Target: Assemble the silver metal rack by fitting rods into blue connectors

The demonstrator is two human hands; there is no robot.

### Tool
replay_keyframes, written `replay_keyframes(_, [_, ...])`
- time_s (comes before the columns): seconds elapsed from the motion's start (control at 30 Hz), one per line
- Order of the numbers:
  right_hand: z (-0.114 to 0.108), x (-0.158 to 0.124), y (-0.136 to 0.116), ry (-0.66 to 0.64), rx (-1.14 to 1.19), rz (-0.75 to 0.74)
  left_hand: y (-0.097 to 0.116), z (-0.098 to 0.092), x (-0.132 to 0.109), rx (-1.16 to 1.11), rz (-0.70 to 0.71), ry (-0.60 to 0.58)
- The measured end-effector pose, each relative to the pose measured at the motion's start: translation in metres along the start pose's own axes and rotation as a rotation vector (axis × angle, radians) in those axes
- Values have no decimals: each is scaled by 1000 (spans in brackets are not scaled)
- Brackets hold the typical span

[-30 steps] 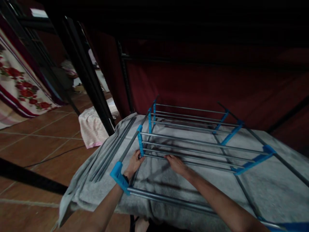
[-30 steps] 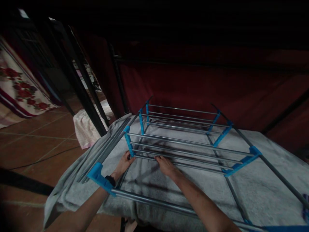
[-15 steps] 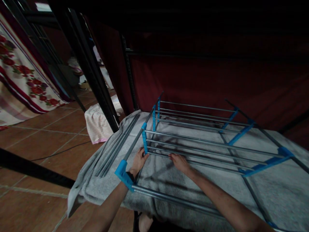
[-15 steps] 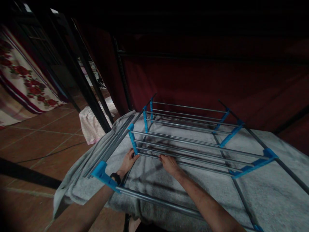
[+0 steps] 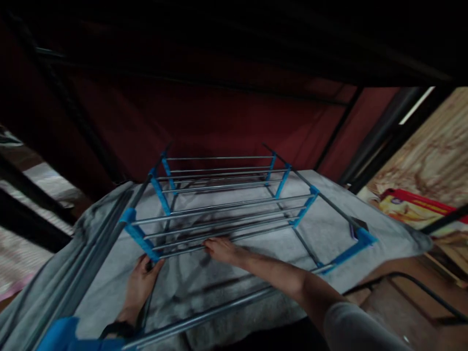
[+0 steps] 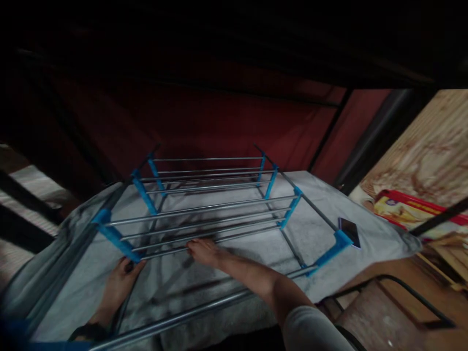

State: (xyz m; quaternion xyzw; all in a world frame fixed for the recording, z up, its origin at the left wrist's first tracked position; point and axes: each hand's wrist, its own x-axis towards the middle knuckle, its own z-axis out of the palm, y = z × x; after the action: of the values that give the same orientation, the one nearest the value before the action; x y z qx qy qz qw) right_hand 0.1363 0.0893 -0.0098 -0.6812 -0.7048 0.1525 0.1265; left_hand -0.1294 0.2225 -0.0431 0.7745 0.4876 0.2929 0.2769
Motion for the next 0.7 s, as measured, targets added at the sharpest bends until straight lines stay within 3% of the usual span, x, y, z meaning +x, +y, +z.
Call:
replay_keyframes(0.33, [-1, 1, 6, 10, -53, -97, 10, -6, 1, 84, -34, -29])
replay_keyframes(0.7, [-7, -6, -1, -5, -48, -16, 2, 1, 0, 3, 17, 14])
